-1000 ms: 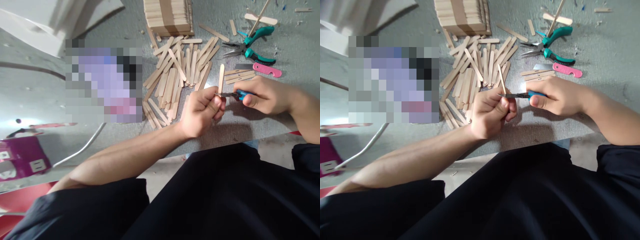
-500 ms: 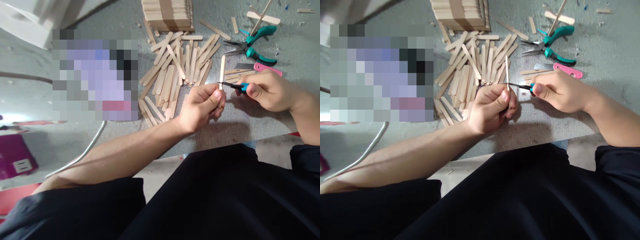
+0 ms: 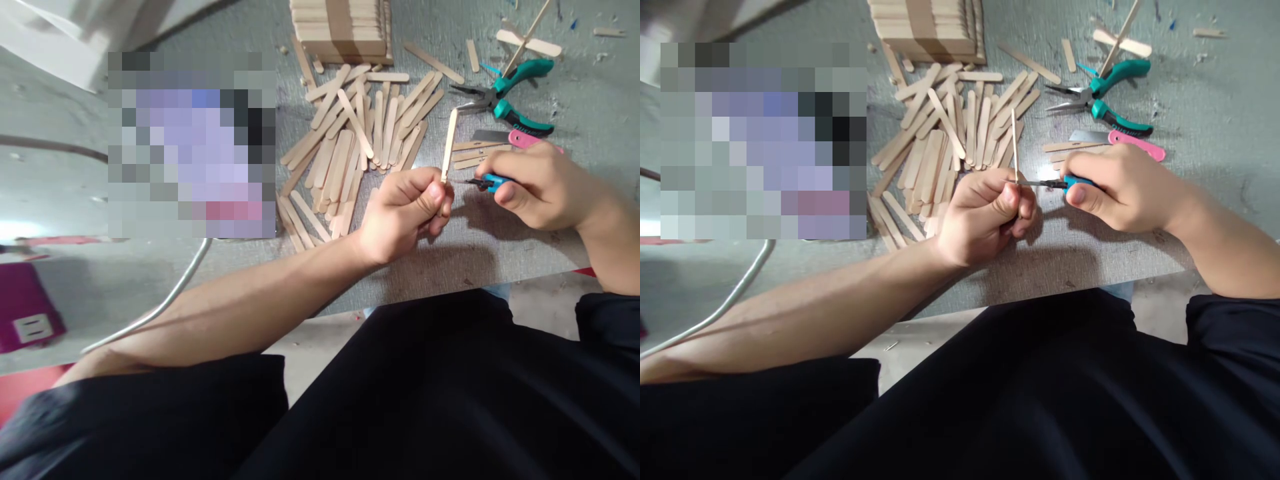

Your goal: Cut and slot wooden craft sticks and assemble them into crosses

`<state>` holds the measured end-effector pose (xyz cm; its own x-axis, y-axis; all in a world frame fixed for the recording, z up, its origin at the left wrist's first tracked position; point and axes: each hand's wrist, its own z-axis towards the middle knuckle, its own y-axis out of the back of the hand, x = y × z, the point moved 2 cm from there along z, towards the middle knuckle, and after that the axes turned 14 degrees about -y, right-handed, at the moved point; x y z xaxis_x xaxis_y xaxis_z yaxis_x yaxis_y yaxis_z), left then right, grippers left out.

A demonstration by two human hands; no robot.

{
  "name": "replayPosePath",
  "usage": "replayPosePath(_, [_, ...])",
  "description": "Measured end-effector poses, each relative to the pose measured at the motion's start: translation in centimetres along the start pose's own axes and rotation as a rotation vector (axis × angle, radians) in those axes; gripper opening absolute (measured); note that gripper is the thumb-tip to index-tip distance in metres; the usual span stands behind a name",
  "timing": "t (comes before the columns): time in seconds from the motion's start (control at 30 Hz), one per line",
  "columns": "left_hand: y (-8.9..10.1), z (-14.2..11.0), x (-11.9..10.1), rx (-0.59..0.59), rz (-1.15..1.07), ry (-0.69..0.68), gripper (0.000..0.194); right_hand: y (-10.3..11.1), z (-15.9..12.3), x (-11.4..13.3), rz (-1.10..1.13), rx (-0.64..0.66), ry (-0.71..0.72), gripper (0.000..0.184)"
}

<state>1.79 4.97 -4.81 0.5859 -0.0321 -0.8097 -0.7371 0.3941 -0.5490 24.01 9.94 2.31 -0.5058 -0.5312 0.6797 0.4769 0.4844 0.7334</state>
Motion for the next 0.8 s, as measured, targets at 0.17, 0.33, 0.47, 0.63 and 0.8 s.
replayPosePath(0.17, [-0.2,-0.1,-0.4,0.006,0.037,0.02,0.054,0.0,-0.4,-0.3,-0.133,0.021,-0.08,0.057])
replayPosePath(0.33, [-0.5,-0.3,-0.7,0.031,0.044,0.02,0.053,0.3,-0.6,-0.3,-0.156,0.073,-0.112,0.061])
replayPosePath(0.47, [-0.4,-0.5,-0.6,0.048,0.067,0.001,0.052,0.4,-0.6,-0.3,-0.161,0.059,-0.069,0.059])
replayPosePath(0.63, [-0.4,-0.6,-0.8,0.111,0.212,-0.075,0.055,-0.3,-0.6,-0.4,-0.22,0.097,-0.067,0.059])
replayPosePath(0.8, [-0.5,-0.5,-0.7,0.084,0.177,-0.102,0.053,-0.9,-0.6,-0.4,-0.429,-0.045,-0.034,0.064])
